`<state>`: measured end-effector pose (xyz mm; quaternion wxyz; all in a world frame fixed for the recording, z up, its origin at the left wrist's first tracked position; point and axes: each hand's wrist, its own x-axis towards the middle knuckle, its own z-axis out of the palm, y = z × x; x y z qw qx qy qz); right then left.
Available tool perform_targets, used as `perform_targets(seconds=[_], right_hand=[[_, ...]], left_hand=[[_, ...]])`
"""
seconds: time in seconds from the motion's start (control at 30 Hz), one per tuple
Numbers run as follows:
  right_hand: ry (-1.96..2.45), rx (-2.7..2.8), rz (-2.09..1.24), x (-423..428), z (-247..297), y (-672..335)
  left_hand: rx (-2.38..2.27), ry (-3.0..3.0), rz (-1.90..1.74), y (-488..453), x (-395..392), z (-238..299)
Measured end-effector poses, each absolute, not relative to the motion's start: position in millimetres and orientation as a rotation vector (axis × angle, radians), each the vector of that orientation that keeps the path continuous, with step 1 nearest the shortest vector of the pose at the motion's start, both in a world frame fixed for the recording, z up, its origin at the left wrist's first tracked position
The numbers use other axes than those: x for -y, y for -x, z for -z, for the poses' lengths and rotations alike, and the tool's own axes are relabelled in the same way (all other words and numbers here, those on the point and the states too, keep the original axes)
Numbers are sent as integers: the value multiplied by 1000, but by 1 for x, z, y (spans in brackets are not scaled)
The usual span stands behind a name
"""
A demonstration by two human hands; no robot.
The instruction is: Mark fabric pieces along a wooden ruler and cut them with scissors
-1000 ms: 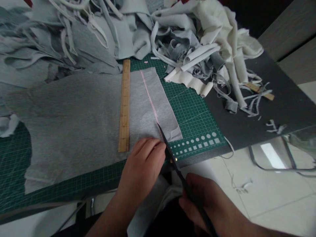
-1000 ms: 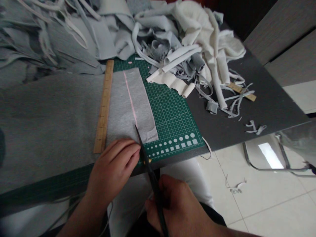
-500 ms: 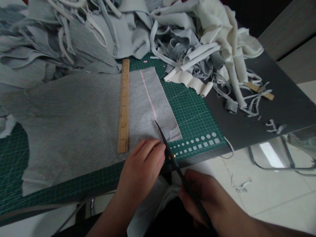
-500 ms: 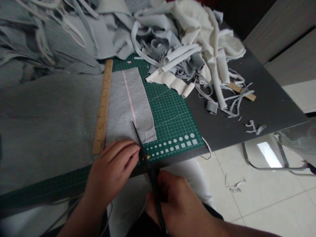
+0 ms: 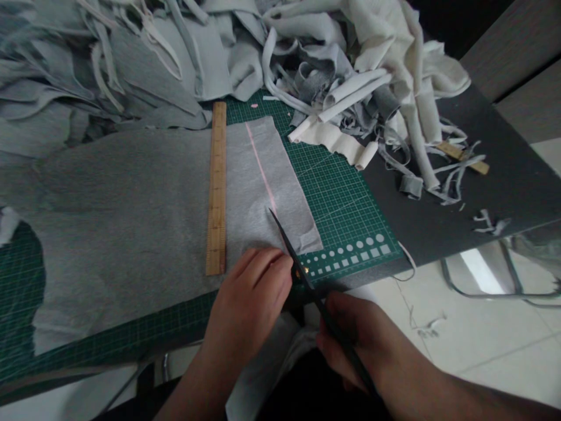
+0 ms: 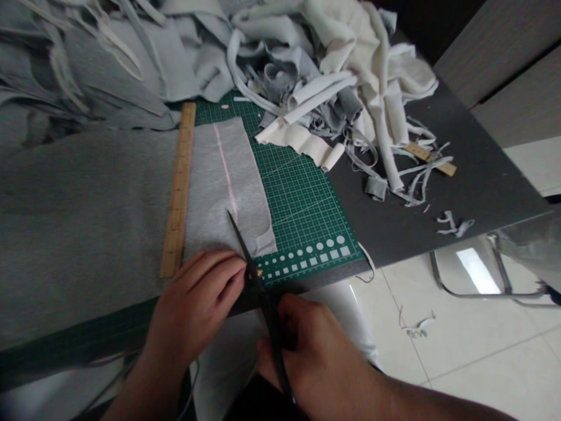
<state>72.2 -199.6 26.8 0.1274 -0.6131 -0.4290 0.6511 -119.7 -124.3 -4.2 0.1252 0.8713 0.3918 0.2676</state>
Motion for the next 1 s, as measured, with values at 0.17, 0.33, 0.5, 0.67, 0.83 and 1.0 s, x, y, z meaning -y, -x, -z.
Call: perform_targets(seconds=[0.17, 0.33, 0.5, 0.67, 0.83, 1.0], right_hand=[[1781, 1275, -1871, 202, -23, -70], [1744, 1220, -1913, 200, -24, -66], [1737, 1146, -1953, 197, -26, -65], [1687, 1064, -1976, 194, -29, -64], [1662, 1035, -1997, 195, -26, -61], [1650, 1040, -2014, 198, -22, -57]], left_hand=[[-1138, -2525, -801, 119, 124, 3], [-1132, -2503, -828, 121, 124, 4], [-1138, -2510, -841, 121, 123, 4], [-1135, -2471, -855, 121, 123, 3], [-1150, -2443, -829, 121, 123, 2], [-1145, -2432, -823, 121, 123, 2]])
